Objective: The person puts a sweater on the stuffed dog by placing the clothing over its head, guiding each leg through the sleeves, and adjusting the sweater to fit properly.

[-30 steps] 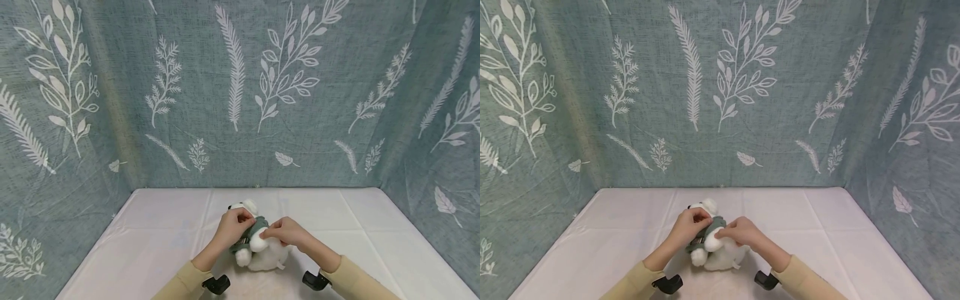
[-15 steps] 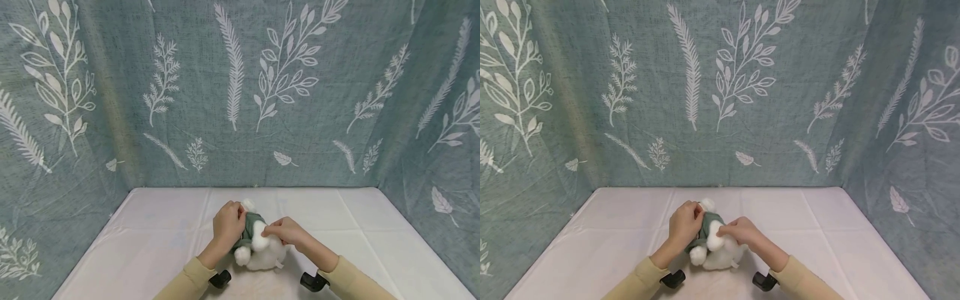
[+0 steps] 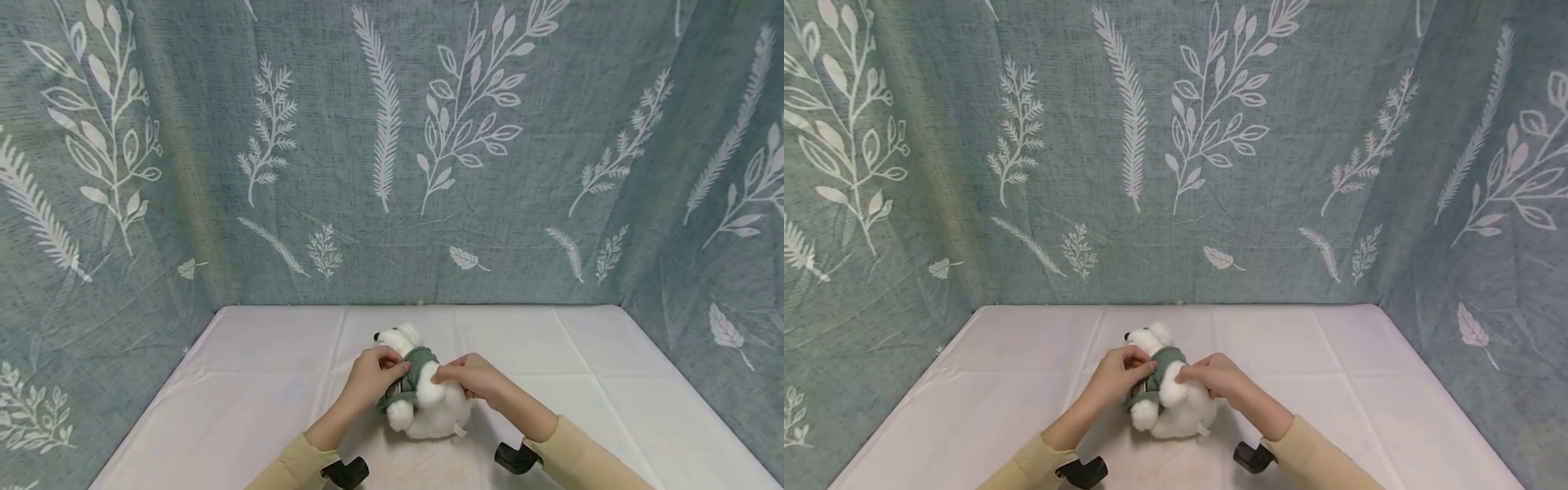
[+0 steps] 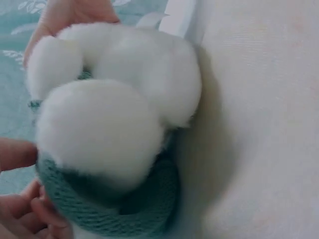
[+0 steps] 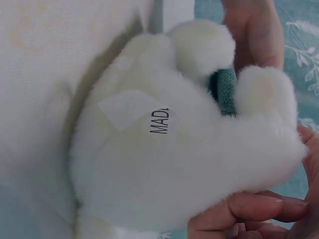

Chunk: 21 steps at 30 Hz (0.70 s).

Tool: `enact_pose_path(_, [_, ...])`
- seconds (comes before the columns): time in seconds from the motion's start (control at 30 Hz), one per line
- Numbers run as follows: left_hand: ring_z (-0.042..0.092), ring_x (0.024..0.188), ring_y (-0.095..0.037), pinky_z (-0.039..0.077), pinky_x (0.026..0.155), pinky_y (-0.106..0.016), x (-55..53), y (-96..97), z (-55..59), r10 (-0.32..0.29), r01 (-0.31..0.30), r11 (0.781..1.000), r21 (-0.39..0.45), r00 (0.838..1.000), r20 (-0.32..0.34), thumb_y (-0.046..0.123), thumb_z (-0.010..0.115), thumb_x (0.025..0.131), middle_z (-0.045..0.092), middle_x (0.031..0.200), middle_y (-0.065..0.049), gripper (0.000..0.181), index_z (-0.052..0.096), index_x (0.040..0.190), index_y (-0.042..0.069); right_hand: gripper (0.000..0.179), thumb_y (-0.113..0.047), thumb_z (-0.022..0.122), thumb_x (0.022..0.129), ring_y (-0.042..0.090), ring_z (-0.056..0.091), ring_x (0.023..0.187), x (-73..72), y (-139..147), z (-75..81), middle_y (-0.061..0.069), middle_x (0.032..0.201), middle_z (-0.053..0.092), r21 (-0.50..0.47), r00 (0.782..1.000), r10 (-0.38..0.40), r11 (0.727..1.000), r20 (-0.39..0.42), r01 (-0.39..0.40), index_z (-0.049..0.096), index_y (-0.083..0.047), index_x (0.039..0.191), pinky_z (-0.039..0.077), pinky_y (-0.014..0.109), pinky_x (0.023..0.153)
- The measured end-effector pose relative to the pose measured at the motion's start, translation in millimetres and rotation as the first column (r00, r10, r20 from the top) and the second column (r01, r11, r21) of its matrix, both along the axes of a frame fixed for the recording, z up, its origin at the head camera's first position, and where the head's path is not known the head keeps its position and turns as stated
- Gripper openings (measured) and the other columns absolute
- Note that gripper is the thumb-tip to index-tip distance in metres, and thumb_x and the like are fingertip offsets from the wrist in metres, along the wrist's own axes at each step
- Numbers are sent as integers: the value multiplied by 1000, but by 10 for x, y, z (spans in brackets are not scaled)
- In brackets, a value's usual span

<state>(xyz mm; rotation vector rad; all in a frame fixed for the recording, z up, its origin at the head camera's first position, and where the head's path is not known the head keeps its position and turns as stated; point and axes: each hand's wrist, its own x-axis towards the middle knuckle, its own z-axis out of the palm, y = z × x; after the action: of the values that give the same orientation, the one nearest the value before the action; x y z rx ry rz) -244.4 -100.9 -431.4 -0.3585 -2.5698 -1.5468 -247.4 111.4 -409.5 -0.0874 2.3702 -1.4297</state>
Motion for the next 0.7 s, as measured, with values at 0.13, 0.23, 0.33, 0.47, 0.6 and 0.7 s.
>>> enact_pose_path(0.13, [50, 58, -7, 42, 54, -21, -60, 13, -53, 139, -139, 990, 16, 989, -56, 18, 69, 86, 62, 67, -1, 13, 70, 78, 8, 26, -29, 71, 75, 6, 22, 43, -4, 4, -7, -10, 44, 24, -17, 1000, -15, 1000, 5, 15, 75, -8, 91, 30, 22, 48])
enact_pose_path(0.23, [50, 55, -6, 41, 52, -22, -100, 1, -108, 253, -253, 967, 3, 965, -70, 18, 71, 85, 61, 63, 2, 12, 71, 76, 11, 26, -28, 72, 74, 6, 21, 43, -4, -16, -21, -10, 44, 24, -21, 1000, -16, 1000, 3, 16, 76, -8, 90, 28, 21, 46])
enact_pose_path(0.33, [50, 54, -7, 41, 51, -24, -115, -10, -131, 264, -267, 963, -36, 962, -68, 19, 70, 85, 61, 62, 4, 12, 71, 74, 13, 23, -28, 72, 73, 7, 20, 44, -2, -29, -23, -10, 45, 23, -9, 1000, -19, 1000, -8, 19, 75, -9, 86, 28, 21, 46])
enact_pose_path(0.47, [48, 56, -9, 40, 54, -25, -100, -63, -108, 170, -176, 981, -84, 983, -73, 19, 66, 88, 59, 63, 4, 15, 68, 74, 13, 20, -30, 72, 75, 9, 30, 51, 26, -32, 7, -8, 54, 39, 16, 999, 8, 1000, -39, -7, 71, -11, 80, 32, 23, 51])
enact_pose_path(0.6, [48, 59, -11, 41, 56, -26, -53, -173, -97, 113, -112, 988, -107, 994, 5, 22, 59, 93, 58, 68, 0, 20, 66, 78, 10, 25, -34, 75, 77, 11, 41, 64, 69, -30, 60, -5, 71, 56, 44, 994, 51, 998, -92, -47, 69, -10, 80, 36, 25, 55])
enact_pose_path(0.7, [54, 60, -13, 44, 55, -27, -13, -254, -113, 96, -83, 988, -133, 991, 94, 21, 56, 95, 61, 71, -4, 21, 66, 83, 7, 30, -39, 74, 78, 13, 48, 69, 89, -36, 94, -2, 80, 60, 81, 986, 39, 996, -163, -27, 67, -11, 87, 39, 26, 57])
